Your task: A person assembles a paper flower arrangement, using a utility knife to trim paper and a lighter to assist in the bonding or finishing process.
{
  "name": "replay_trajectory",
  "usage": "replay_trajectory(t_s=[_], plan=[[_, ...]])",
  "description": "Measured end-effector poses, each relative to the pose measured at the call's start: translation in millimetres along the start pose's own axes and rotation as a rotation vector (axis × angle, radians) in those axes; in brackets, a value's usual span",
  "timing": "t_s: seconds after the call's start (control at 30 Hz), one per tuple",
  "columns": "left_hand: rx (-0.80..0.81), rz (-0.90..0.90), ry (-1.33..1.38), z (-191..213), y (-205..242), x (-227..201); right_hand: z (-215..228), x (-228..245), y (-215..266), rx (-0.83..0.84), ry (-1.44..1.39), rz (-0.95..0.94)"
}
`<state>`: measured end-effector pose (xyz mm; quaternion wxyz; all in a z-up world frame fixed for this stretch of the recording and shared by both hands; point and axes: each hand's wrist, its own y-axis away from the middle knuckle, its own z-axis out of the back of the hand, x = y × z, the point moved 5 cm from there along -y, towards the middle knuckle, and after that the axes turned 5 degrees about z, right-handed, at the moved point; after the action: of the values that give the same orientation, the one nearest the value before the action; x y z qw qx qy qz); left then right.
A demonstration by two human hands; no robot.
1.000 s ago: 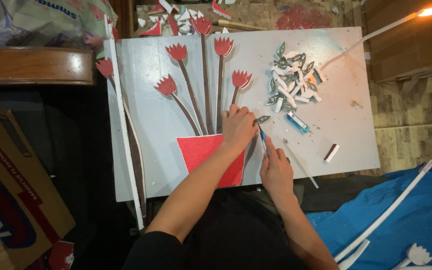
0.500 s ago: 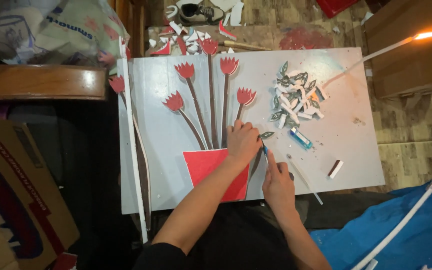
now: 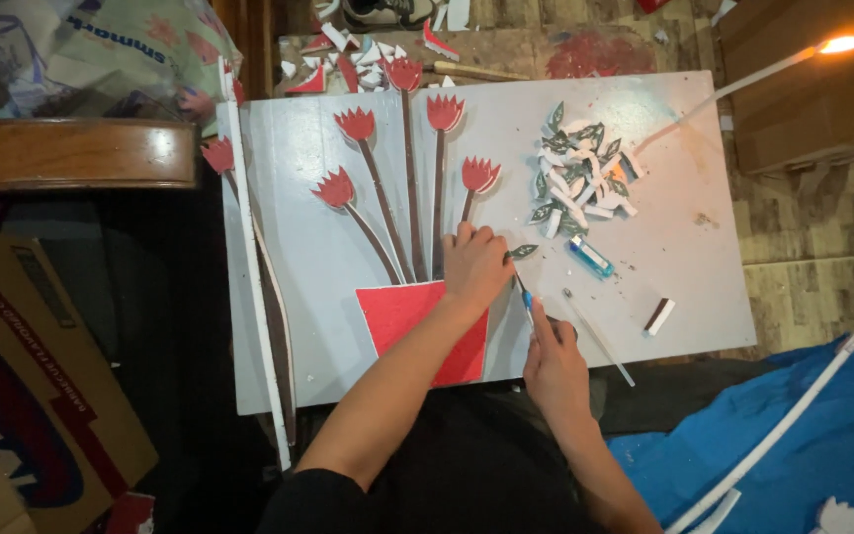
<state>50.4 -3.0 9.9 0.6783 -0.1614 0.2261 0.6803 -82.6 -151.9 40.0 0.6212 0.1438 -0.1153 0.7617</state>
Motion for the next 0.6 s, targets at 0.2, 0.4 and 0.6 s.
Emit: replay_trajectory(t_s=[0.2, 0.4, 0.6], plan=[[-0.073, -0.048, -0.027, 15, 8, -4, 18, -11, 20, -0.055, -0.225, -0.104], [0.121, -0.249, -0.232, 21, 44, -43, 51, -35, 40, -0.170, -0.373, -0.375], [0.289, -0.375, -0.210, 17, -2, -44, 44, -48, 49, -0.133, -0.412, -0.368]])
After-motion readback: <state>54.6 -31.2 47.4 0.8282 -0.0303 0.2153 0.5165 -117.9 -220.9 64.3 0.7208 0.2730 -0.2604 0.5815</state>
